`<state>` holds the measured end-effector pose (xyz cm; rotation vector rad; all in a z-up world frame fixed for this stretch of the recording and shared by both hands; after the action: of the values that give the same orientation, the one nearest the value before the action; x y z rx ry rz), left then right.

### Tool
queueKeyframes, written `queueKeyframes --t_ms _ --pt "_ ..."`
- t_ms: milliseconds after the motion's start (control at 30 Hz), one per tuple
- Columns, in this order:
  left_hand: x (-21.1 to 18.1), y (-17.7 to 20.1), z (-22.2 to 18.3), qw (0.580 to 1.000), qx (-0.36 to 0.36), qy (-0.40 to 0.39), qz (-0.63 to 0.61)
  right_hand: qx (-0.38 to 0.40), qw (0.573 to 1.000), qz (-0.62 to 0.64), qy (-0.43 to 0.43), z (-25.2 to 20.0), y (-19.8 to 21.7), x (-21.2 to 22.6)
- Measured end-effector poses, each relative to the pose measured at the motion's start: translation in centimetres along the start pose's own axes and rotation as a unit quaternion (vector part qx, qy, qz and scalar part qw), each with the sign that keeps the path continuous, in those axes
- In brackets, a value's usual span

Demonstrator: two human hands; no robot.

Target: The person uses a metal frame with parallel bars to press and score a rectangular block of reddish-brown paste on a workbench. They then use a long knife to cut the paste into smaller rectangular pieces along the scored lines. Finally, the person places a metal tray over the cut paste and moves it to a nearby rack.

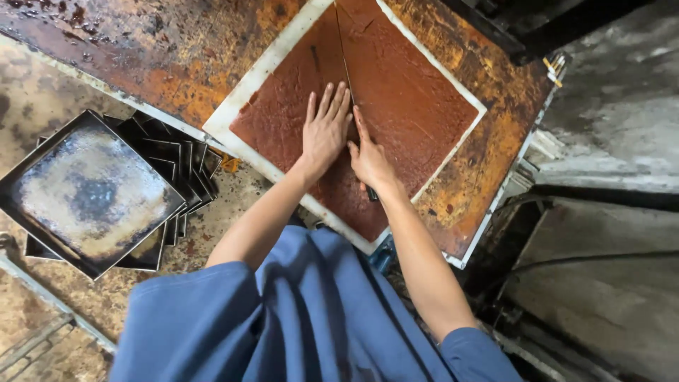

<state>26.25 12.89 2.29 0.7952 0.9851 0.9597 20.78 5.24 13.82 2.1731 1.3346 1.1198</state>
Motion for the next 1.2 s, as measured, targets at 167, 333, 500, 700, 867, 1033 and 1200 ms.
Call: queueKeyframes --t_ms 167,333,500,700,867,1033,1200 --pt "0.0 0.2 -0.8 1.000 0.001 -0.015 0.013 0.028 0.999 0.001 -0.027 -6.2 -0.3 -0.2" --pt "-2.9 1.6 -4.0 1.000 0.007 -0.022 -0.006 -0.007 1.000 0.005 0.018 -6.5 -0.5 -0.2" --pt "-2.7 1.8 -3.9 1.000 0.005 -0.005 0.018 0.007 1.000 0.006 0.011 -4.9 -3.7 -5.1" --pt "-6.4 2.8 -8.2 1.000 0.026 -0.012 -0.007 -0.007 1.000 -0.023 0.013 -6.5 -5.3 -8.8" --pt "-7.4 2.8 -9.9 1.000 0.025 0.004 0.009 0.007 1.000 -0.006 0.008 -8.4 -6.6 -10.6" --pt "-8.3 2.7 -12.0 0.999 0.031 -0.010 -0.012 -0.025 0.999 -0.010 0.019 -9.6 -7.5 -12.0" --pt "-9.9 3.3 -13.5 0.999 0.032 0.006 -0.006 -0.022 1.000 -0.008 0.016 -10.9 -7.6 -11.9"
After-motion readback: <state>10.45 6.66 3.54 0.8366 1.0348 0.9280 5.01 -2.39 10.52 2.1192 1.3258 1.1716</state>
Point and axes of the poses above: each hand's wrist, its own z-axis towards the middle knuckle, its own y-axis out of the back of the hand, x = y × z, the point moved 10 cm from there along z, towards the middle knuckle, and after that the axes turned 5 degrees about -y, right-handed, at the moved point
